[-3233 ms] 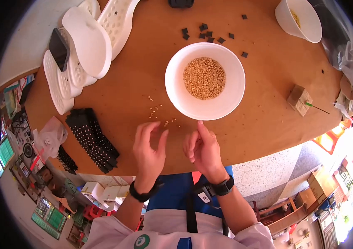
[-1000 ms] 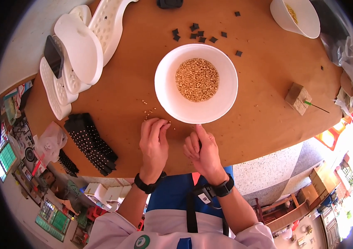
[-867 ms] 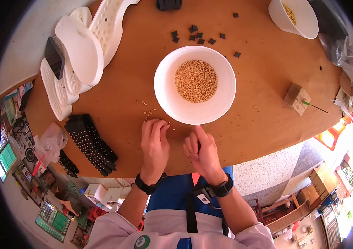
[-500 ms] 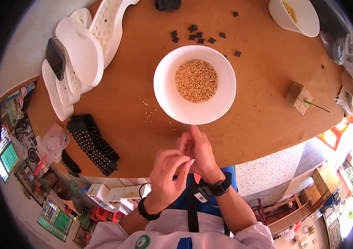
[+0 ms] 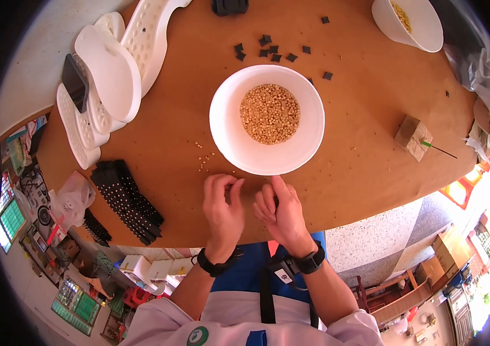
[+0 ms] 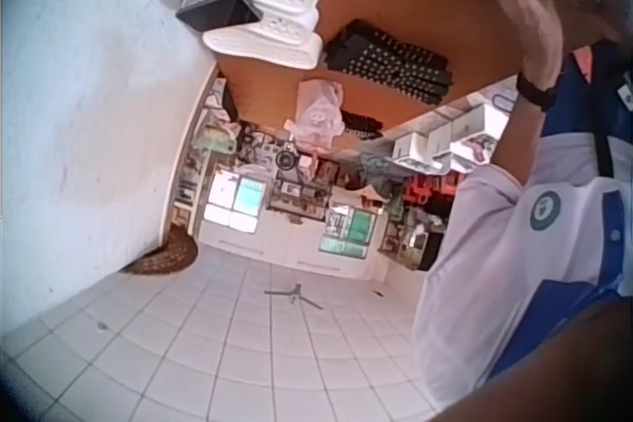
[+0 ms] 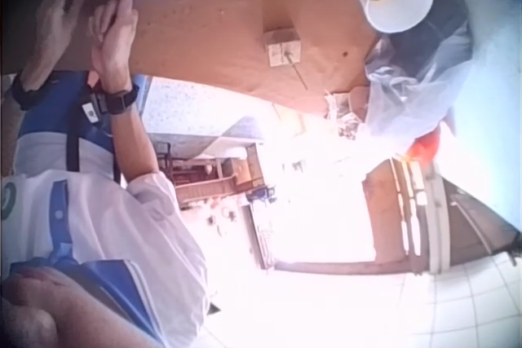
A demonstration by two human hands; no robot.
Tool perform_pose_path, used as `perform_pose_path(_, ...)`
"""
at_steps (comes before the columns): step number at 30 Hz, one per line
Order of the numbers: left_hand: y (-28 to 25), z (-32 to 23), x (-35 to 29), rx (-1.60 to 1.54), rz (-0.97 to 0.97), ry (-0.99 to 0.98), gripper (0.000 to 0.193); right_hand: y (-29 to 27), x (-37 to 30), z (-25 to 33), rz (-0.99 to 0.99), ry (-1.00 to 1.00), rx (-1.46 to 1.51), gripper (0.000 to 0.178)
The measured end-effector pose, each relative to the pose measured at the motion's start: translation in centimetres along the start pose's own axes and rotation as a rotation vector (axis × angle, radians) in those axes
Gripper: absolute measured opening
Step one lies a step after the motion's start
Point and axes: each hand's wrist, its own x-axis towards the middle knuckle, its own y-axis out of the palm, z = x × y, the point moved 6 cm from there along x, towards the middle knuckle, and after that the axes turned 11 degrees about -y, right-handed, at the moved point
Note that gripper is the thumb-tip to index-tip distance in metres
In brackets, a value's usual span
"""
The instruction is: Sorting decorative shoe studs and organizing manufacturing materials at a work table.
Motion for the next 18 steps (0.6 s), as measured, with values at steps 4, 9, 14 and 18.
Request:
perform_pose_path(4,-0.23,0.06,0.52,0.001,-0.001,0.002,0.014,0.04,-0.03,0.13,0.021,-0.014,-0.022,0.060)
perform_pose_path(9,-0.43,-0.09,0.23,0.066,-0.044,0.031,0.015,-0.07,-0.06,0.23,0.027,-0.026,-0.026,0.060)
perform_pose_path(14,-0.41,0.00,-0.02,0.114,-0.020,0.088,0.016,0.05,-0.15,0.30,0.037,-0.047,-0.042,0.061)
perform_pose_path(18,-0.67,0.63,-0.40,0.033,-0.091,0.034,0.016,0.14,-0.23,0.28,0.028,-0.054,-0.026,0.061)
